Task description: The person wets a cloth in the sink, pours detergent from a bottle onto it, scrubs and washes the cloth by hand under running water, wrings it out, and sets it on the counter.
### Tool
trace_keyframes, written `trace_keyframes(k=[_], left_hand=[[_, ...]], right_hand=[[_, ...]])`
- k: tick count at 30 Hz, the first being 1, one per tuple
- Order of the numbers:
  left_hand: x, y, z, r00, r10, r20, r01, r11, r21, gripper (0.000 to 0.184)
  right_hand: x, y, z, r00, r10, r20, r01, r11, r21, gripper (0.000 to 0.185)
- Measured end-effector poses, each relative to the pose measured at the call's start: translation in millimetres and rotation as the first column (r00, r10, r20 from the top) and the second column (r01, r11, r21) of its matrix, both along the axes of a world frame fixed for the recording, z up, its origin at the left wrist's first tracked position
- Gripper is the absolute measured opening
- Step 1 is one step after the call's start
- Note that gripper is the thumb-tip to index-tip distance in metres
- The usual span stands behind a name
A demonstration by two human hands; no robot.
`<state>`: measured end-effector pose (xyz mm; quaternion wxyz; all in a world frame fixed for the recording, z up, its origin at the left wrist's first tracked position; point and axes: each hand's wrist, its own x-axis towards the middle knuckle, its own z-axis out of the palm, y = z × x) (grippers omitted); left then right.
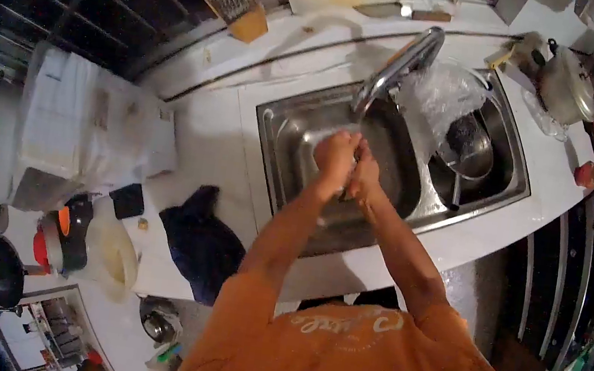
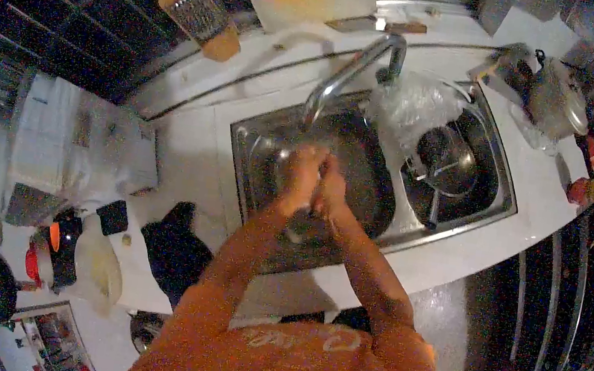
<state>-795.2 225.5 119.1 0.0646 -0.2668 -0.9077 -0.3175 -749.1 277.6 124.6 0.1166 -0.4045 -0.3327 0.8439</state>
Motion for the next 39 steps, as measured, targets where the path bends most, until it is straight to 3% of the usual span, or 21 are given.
trace_keyframes(k=[1,4,5,6,7,8,9,11,12,13,14,20,23,25,27,29,31,35,37,38,39], left_hand=[[2.4,3.8,18.4,0.985,0.07,0.159,-0.068,0.997,-0.021,0.034],[64.8,4.4,-0.1,0.96,0.031,0.278,-0.056,0.995,0.085,0.031],[83.3,1.1,25.2,0.972,-0.02,0.236,0.014,1.0,0.025,0.029],[74.4,2.9,21.0,0.976,0.011,0.216,-0.025,0.998,0.065,0.029],[61.0,10.3,-35.3,0.897,-0.056,0.438,-0.062,0.966,0.25,0.029],[42.2,-3.0,50.8,0.791,-0.14,0.596,-0.062,0.95,0.306,0.025],[17.9,-4.7,30.9,0.994,-0.1,0.051,0.101,0.995,-0.018,0.021],[-1.3,-10.1,16.9,0.964,-0.001,0.267,0.023,0.997,-0.078,0.021],[6.5,-8.0,16.9,0.992,-0.011,-0.128,0.048,0.957,0.287,0.02],[18.9,-3.1,25.7,1.0,-0.014,-0.019,0.018,0.977,0.213,0.018],[29.9,1.6,34.6,0.996,-0.008,0.088,-0.003,0.992,0.125,0.016],[-3.2,-12.3,54.1,0.948,0.014,0.318,-0.007,1.0,-0.022,0.024],[25.9,9.7,1.1,0.979,0.03,0.199,-0.029,1.0,-0.009,0.028],[56.8,15.5,-11.3,0.995,0.065,0.073,-0.066,0.998,0.005,0.031],[55.7,12.3,-0.6,0.957,0.13,0.259,-0.134,0.991,-0.005,0.026],[42.0,-1.5,-9.0,0.939,0.149,0.31,-0.183,0.979,0.084,0.028],[12.9,-16.2,-22.7,0.79,0.01,0.613,-0.272,0.902,0.336,0.033],[17.5,-22.6,-18.2,0.574,-0.482,0.662,-0.499,0.435,0.75,0.047],[30.7,-20.6,17.4,0.056,-0.735,0.675,-0.761,0.406,0.505,0.055],[37.1,-21.1,58.9,-0.051,-0.748,0.662,-0.836,0.395,0.382,0.058],[36.8,-30.4,63.3,-0.072,-0.75,0.657,-0.831,0.41,0.377,0.058]], right_hand=[[-3.9,9.8,-18.6,0.997,-0.003,0.08,-0.011,0.986,0.169,0.043],[-1.1,42.3,-91.2,0.996,-0.068,-0.063,0.048,0.958,-0.282,0.039],[3.4,33.2,-33.5,0.995,-0.017,0.103,0.037,0.98,-0.197,0.04],[7.3,37.9,-87.1,0.993,0.067,0.1,-0.074,0.995,0.064,0.043],[15.4,31.9,-95.0,0.982,0.082,-0.168,-0.088,0.996,-0.028,0.042],[24.7,25.9,-103.1,0.906,0.08,-0.415,-0.151,0.979,-0.14,0.042],[21.2,11.3,-66.0,0.94,0.057,-0.337,-0.152,0.952,-0.264,0.04],[18.0,-6.1,-16.4,0.972,0.019,-0.234,-0.141,0.846,-0.515,0.039],[8.2,6.2,-64.2,0.891,-0.144,-0.431,-0.189,0.744,-0.64,0.038],[18.0,8.6,-74.0,0.761,0.095,-0.642,-0.377,0.87,-0.319,0.041],[23.3,26.1,-114.2,0.763,0.09,-0.64,-0.37,0.873,-0.318,0.041],[27.7,-6.4,6.6,0.976,0.213,0.042,-0.216,0.973,0.086,0.039],[18.5,15.8,-69.5,0.936,0.235,-0.261,-0.272,0.956,-0.114,0.042],[37.9,14.6,-28.1,0.881,0.187,-0.434,-0.266,0.956,-0.127,0.042],[32.4,9.4,-20.2,0.838,0.165,-0.519,-0.27,0.954,-0.131,0.042],[32.0,11.7,-35.9,0.958,0.191,-0.213,-0.254,0.91,-0.328,0.041],[27.0,23.6,-43.6,0.876,0.424,0.231,-0.465,0.869,0.168,0.035],[4.8,5.9,39.7,0.961,0.243,-0.131,-0.256,0.962,-0.092,0.021],[-2.6,21.8,35.2,0.949,0.315,0.012,-0.214,0.616,0.758,0.019],[-6.2,36.6,20.2,0.925,0.37,0.084,-0.217,0.332,0.918,0.027],[-4.4,42.4,36.0,0.932,0.351,0.094,-0.217,0.331,0.918,0.027]])
